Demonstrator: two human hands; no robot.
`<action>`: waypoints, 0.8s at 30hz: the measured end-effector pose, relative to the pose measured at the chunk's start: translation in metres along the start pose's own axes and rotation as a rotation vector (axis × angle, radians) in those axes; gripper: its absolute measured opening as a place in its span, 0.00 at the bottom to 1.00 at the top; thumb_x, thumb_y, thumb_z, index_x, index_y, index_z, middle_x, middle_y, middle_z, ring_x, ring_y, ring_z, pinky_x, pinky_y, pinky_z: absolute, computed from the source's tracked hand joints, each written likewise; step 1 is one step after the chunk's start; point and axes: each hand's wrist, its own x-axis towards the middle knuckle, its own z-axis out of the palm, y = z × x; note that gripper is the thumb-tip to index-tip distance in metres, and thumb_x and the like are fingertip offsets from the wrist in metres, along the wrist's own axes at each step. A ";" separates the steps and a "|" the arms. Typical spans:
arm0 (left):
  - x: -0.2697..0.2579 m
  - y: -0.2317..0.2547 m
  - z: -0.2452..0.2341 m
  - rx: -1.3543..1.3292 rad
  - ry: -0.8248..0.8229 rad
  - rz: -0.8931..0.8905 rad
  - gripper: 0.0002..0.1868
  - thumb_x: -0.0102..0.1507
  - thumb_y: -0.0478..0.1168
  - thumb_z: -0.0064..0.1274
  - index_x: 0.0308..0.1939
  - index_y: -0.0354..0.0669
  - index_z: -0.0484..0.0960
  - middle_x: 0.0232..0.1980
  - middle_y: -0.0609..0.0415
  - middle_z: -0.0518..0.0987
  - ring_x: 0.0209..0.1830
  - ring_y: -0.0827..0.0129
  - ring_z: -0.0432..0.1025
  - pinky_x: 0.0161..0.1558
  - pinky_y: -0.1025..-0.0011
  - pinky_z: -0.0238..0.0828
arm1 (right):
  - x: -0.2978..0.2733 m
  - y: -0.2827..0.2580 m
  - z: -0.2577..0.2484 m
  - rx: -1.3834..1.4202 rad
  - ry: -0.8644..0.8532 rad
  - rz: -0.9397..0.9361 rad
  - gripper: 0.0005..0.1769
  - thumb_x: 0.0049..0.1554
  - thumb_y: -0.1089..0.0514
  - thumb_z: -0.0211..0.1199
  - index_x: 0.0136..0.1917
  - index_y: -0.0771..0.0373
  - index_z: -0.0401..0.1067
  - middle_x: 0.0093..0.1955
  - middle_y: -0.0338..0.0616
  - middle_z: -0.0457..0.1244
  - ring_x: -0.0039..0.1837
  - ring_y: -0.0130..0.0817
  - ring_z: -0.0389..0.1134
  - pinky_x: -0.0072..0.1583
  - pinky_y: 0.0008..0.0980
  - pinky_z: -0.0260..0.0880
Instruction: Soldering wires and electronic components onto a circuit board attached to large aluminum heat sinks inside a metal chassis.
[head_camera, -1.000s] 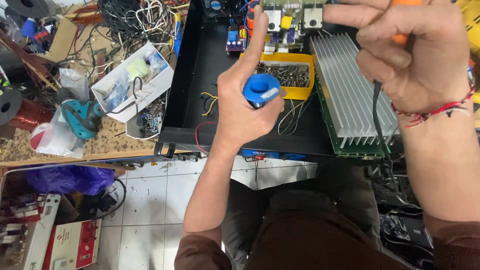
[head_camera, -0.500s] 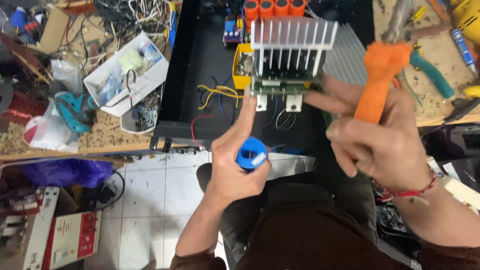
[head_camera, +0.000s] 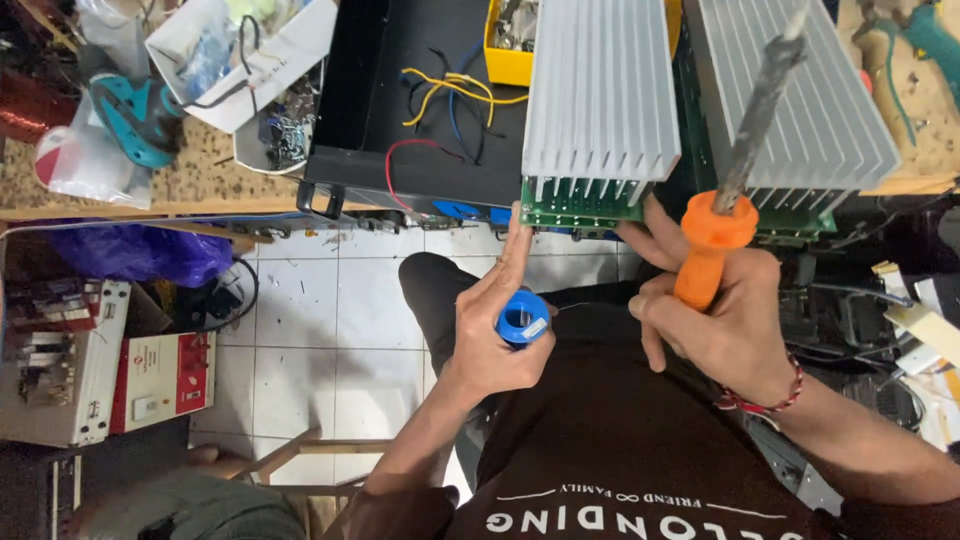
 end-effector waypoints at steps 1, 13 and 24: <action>-0.003 -0.002 0.002 0.007 0.006 0.004 0.43 0.56 0.24 0.49 0.77 0.32 0.58 0.62 0.27 0.81 0.71 0.50 0.76 0.48 0.77 0.73 | -0.003 0.007 0.000 -0.014 0.009 0.025 0.21 0.52 0.74 0.54 0.19 0.68 0.60 0.13 0.47 0.57 0.23 0.32 0.69 0.78 0.44 0.63; -0.019 -0.021 0.009 -0.128 0.016 -0.060 0.43 0.55 0.21 0.49 0.76 0.26 0.60 0.78 0.23 0.59 0.39 0.58 0.84 0.48 0.60 0.82 | -0.025 0.015 -0.016 -0.184 0.019 0.074 0.13 0.53 0.72 0.57 0.53 0.73 0.63 0.45 0.54 0.65 0.35 0.32 0.76 0.48 0.29 0.71; -0.015 0.029 0.007 0.047 0.200 -0.118 0.13 0.59 0.23 0.54 0.47 0.35 0.74 0.42 0.46 0.75 0.32 0.64 0.80 0.36 0.74 0.82 | -0.061 0.003 -0.072 -0.501 0.003 0.157 0.22 0.56 0.60 0.63 0.65 0.63 0.71 0.41 0.39 0.65 0.23 0.24 0.58 0.33 0.22 0.62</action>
